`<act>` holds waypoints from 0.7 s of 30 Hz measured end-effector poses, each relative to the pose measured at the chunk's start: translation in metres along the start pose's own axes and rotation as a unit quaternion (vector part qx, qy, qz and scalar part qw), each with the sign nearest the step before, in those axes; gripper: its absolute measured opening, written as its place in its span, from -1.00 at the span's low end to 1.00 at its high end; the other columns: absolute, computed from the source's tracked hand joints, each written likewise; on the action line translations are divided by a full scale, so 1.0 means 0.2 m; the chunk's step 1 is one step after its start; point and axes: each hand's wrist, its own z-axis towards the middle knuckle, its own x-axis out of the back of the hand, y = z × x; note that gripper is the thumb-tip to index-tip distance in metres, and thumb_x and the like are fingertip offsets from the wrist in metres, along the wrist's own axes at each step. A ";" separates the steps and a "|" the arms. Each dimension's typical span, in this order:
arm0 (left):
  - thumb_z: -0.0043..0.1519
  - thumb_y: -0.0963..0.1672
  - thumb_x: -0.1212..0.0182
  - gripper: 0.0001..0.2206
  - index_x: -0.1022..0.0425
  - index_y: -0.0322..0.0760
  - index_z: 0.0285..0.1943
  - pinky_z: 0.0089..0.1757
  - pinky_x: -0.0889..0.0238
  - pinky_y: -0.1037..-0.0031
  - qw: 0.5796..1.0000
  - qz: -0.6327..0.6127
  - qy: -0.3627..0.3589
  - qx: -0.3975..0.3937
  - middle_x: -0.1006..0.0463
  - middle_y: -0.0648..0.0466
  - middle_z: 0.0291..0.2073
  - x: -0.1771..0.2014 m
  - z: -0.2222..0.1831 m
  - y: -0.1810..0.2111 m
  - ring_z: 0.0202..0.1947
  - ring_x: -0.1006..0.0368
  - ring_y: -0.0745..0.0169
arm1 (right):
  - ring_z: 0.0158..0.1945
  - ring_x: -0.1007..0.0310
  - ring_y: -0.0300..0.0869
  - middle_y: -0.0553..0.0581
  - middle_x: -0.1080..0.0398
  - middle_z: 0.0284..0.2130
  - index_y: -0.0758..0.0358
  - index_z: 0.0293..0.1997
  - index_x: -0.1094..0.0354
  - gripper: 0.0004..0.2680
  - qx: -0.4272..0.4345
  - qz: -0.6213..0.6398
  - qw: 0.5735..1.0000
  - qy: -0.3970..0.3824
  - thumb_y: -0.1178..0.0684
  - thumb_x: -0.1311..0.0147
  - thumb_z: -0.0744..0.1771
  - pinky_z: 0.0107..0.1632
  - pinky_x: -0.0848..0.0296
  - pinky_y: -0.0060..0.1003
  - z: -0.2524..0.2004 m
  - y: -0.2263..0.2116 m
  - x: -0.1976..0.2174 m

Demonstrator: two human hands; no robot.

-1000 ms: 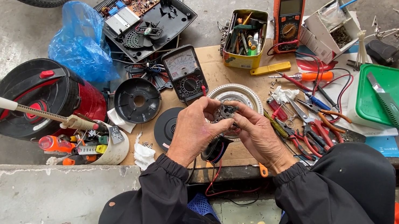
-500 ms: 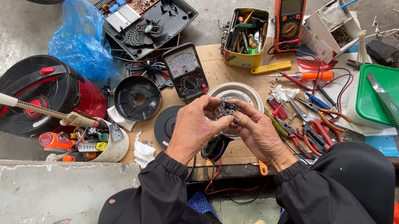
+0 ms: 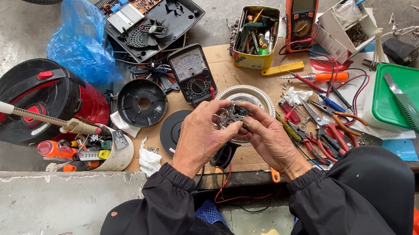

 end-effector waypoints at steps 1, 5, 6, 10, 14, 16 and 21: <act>0.10 -0.01 -0.61 -0.52 -0.69 -0.11 0.21 -0.10 -0.60 0.23 1.000 0.000 0.000 0.000 -0.71 -0.10 -0.12 0.00 0.00 0.00 -0.17 -0.74 -0.04 | 0.07 -0.59 -0.13 0.23 -0.51 0.18 0.34 0.43 -0.35 -0.68 0.000 0.001 1.000 0.000 0.20 -0.09 0.46 0.24 -0.61 -0.27 0.00 0.00 0.00; 0.14 -0.03 -0.57 -0.52 -0.68 -0.15 0.27 -0.14 -0.66 0.37 0.999 -0.031 0.000 0.018 -0.73 -0.15 -0.08 0.02 -0.01 0.01 -0.15 -0.74 0.00 | 0.12 -0.58 -0.12 0.23 -0.49 0.21 0.34 0.43 -0.34 -0.68 -0.002 0.005 1.000 0.009 0.19 -0.09 0.46 0.28 -0.61 -0.24 0.00 -0.01 0.01; 0.16 -0.03 -0.57 -0.52 -0.68 -0.16 0.28 -0.14 -0.67 0.36 0.999 -0.032 0.000 0.020 -0.73 -0.16 -0.06 0.02 -0.01 0.02 -0.14 -0.75 -0.02 | 0.13 -0.58 -0.12 0.22 -0.48 0.22 0.34 0.44 -0.34 -0.68 -0.003 0.006 1.000 0.012 0.18 -0.09 0.46 0.28 -0.60 -0.24 0.00 -0.02 0.01; 0.19 0.01 -0.56 -0.51 -0.68 -0.18 0.30 -0.16 -0.68 0.35 0.999 -0.041 0.010 0.030 -0.73 -0.16 -0.06 0.04 -0.01 0.02 -0.16 -0.75 0.03 | 0.15 -0.58 -0.09 0.23 -0.47 0.23 0.34 0.46 -0.32 -0.66 -0.007 0.019 1.000 0.011 0.18 -0.09 0.46 0.27 -0.62 -0.19 0.01 0.00 0.03; 0.26 0.06 -0.54 -0.50 -0.67 -0.23 0.31 -0.11 -0.68 0.33 0.989 -0.117 0.038 0.080 -0.75 -0.13 -0.08 0.07 0.00 0.03 -0.17 -0.75 0.18 | 0.17 -0.60 -0.04 0.26 -0.49 0.25 0.29 0.45 -0.31 -0.68 -0.003 0.026 1.000 -0.005 0.17 -0.08 0.46 0.24 -0.63 -0.17 0.02 0.01 0.05; 0.26 0.07 -0.54 -0.49 -0.68 -0.21 0.32 -0.09 -0.66 0.36 0.982 -0.142 0.053 0.109 -0.75 -0.11 -0.09 0.06 0.00 0.03 -0.19 -0.75 0.25 | 0.18 -0.60 -0.04 0.26 -0.49 0.25 0.28 0.44 -0.31 -0.68 -0.003 0.024 1.000 -0.008 0.16 -0.08 0.46 0.25 -0.63 -0.16 0.02 0.01 0.05; 0.20 0.06 -0.58 -0.49 -0.70 -0.16 0.29 -0.15 -0.67 0.40 0.969 -0.191 0.066 0.143 -0.78 -0.13 -0.14 0.02 0.02 0.00 -0.25 -0.79 0.22 | 0.20 -0.61 0.01 0.34 -0.50 0.26 0.26 0.43 -0.31 -0.69 -0.005 0.026 0.999 -0.021 0.15 -0.06 0.47 0.25 -0.63 -0.15 0.01 0.00 0.03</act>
